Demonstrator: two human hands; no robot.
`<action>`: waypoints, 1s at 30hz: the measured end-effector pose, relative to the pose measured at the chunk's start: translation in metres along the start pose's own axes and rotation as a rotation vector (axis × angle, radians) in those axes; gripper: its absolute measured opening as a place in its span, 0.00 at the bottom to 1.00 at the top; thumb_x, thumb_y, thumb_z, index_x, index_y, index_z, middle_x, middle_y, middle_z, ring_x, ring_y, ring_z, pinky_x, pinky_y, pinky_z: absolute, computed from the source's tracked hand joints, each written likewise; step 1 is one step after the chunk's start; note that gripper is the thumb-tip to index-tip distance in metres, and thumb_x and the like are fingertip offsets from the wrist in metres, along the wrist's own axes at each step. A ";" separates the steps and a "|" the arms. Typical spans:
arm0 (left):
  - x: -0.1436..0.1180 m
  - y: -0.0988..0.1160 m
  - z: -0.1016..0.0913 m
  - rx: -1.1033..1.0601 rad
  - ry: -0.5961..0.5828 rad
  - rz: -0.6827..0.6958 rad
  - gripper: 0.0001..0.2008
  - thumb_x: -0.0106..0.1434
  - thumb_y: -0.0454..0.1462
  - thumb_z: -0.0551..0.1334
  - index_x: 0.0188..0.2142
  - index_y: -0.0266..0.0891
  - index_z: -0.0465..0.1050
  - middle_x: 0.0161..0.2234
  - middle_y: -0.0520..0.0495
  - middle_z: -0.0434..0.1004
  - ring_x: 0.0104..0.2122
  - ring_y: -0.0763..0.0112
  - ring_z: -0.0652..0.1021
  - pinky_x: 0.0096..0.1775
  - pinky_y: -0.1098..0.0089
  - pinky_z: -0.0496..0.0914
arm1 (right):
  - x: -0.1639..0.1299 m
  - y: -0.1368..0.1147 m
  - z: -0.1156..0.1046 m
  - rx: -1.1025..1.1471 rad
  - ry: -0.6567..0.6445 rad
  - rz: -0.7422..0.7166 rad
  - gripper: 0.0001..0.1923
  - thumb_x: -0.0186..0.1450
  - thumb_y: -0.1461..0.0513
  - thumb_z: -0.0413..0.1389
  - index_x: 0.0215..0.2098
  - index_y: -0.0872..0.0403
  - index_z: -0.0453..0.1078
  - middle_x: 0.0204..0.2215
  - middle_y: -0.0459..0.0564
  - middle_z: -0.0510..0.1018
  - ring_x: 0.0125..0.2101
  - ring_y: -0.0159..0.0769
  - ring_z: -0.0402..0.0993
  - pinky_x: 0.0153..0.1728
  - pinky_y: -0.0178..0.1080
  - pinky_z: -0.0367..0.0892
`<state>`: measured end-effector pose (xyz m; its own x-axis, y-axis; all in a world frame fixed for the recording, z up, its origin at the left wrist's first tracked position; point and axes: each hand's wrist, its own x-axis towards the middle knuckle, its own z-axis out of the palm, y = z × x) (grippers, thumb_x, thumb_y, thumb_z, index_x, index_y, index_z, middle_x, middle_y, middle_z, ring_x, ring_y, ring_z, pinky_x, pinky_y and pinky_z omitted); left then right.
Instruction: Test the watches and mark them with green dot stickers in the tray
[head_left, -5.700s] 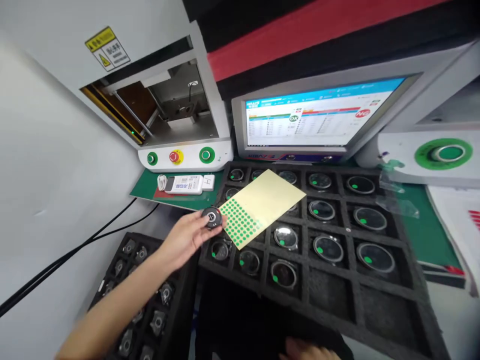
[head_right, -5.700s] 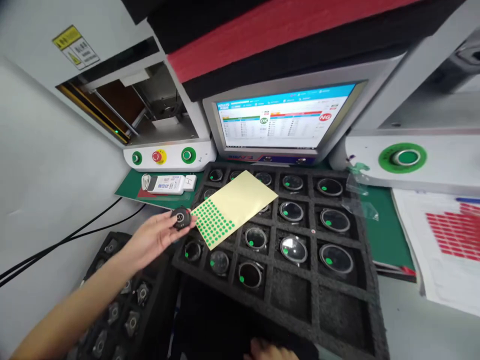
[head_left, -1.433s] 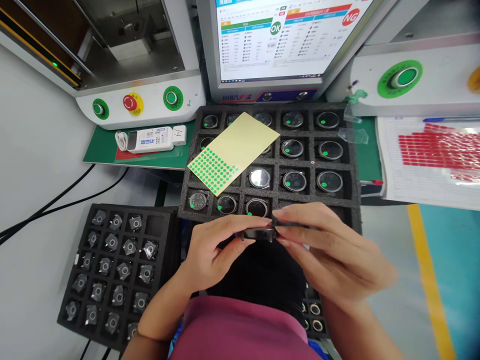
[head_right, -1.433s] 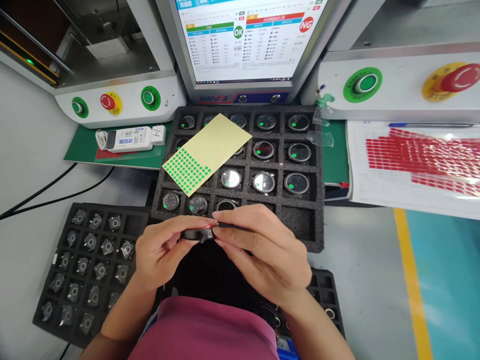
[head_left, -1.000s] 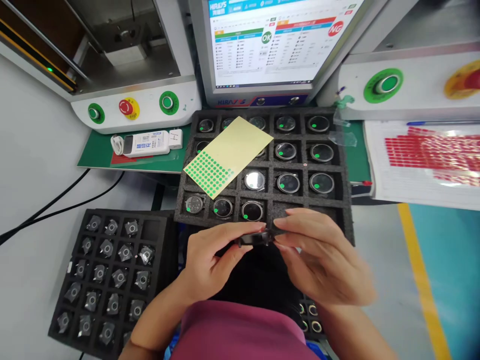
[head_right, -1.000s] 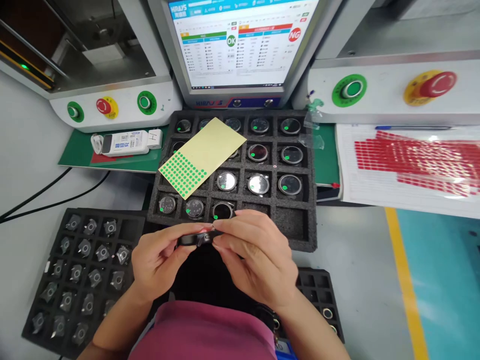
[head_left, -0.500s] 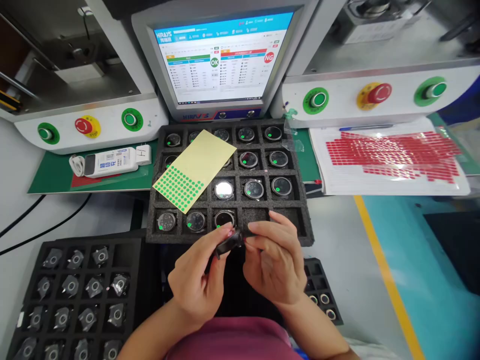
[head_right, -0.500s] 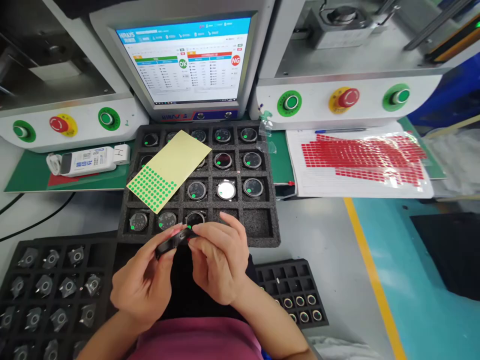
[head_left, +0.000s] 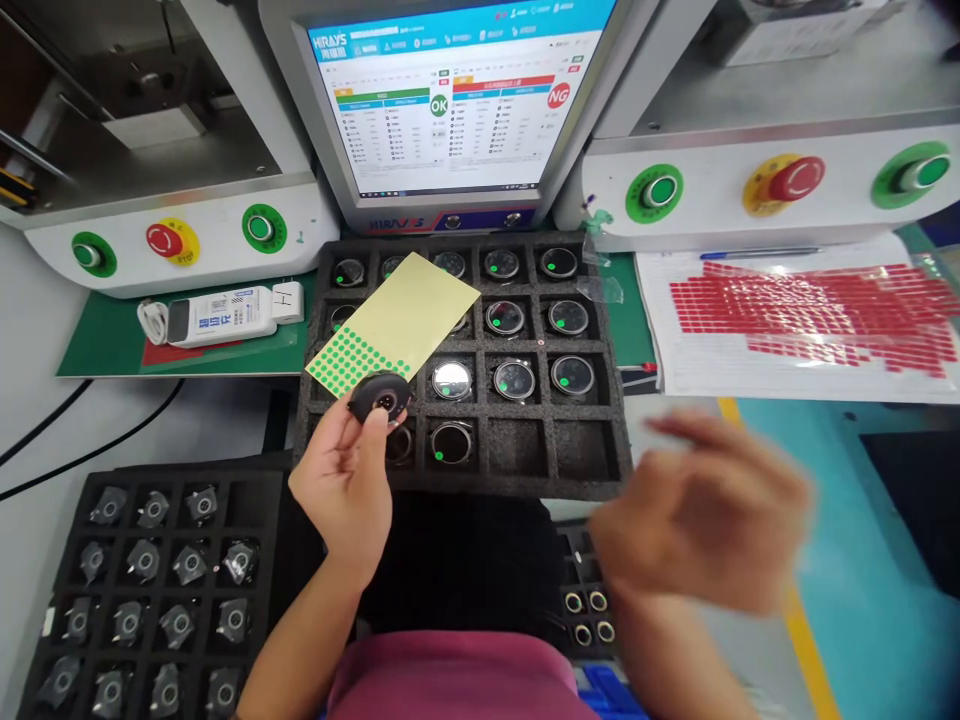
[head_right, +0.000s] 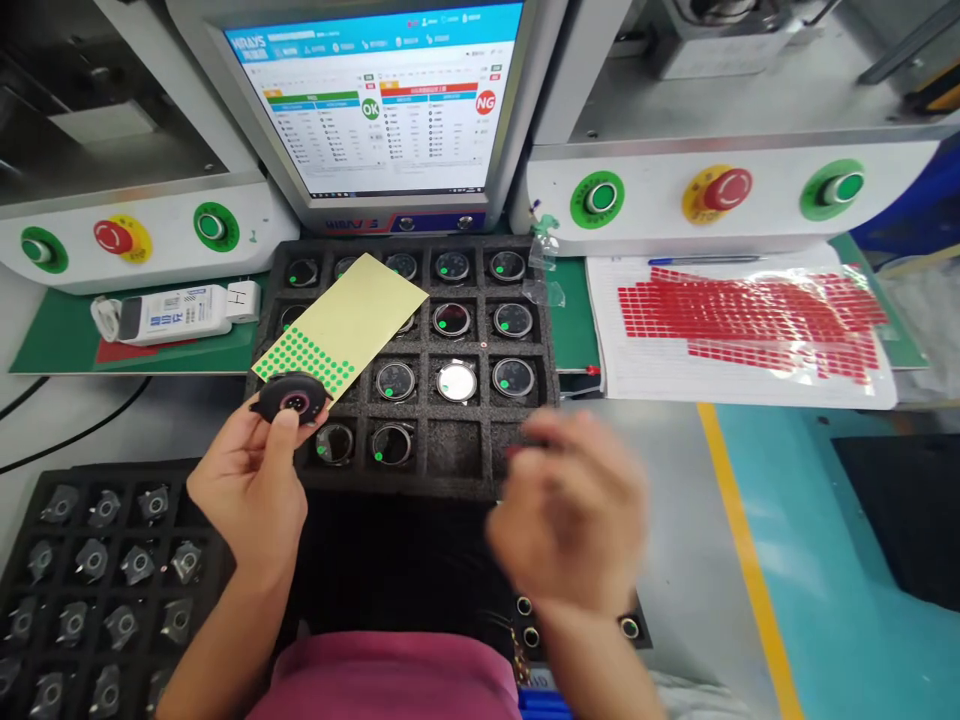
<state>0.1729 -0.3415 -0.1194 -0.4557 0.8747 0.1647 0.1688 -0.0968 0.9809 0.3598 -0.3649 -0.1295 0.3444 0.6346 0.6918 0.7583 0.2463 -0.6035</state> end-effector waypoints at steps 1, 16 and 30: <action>0.003 -0.001 -0.001 -0.037 0.002 -0.028 0.11 0.62 0.37 0.68 0.44 0.37 0.81 0.35 0.49 0.86 0.31 0.71 0.85 0.38 0.74 0.81 | 0.014 0.015 0.000 0.081 0.203 0.121 0.04 0.68 0.63 0.57 0.33 0.50 0.68 0.36 0.47 0.78 0.40 0.39 0.79 0.47 0.47 0.73; -0.005 0.006 -0.021 -0.201 -0.335 -0.330 0.12 0.60 0.39 0.70 0.40 0.33 0.80 0.33 0.44 0.86 0.32 0.62 0.86 0.34 0.69 0.83 | 0.091 0.120 0.051 0.362 -0.145 0.704 0.21 0.51 0.64 0.69 0.39 0.50 0.68 0.21 0.34 0.77 0.25 0.28 0.77 0.34 0.34 0.70; -0.013 0.008 -0.020 -0.407 -0.526 -0.547 0.22 0.62 0.53 0.65 0.39 0.34 0.81 0.33 0.41 0.85 0.31 0.59 0.85 0.31 0.65 0.82 | 0.015 -0.035 0.016 0.896 -0.757 0.611 0.24 0.59 0.63 0.67 0.51 0.51 0.65 0.23 0.39 0.77 0.21 0.29 0.74 0.22 0.33 0.72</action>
<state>0.1623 -0.3630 -0.1112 0.0994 0.9446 -0.3130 -0.3293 0.3280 0.8854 0.3291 -0.3523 -0.1043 -0.1164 0.9932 0.0021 -0.1341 -0.0136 -0.9909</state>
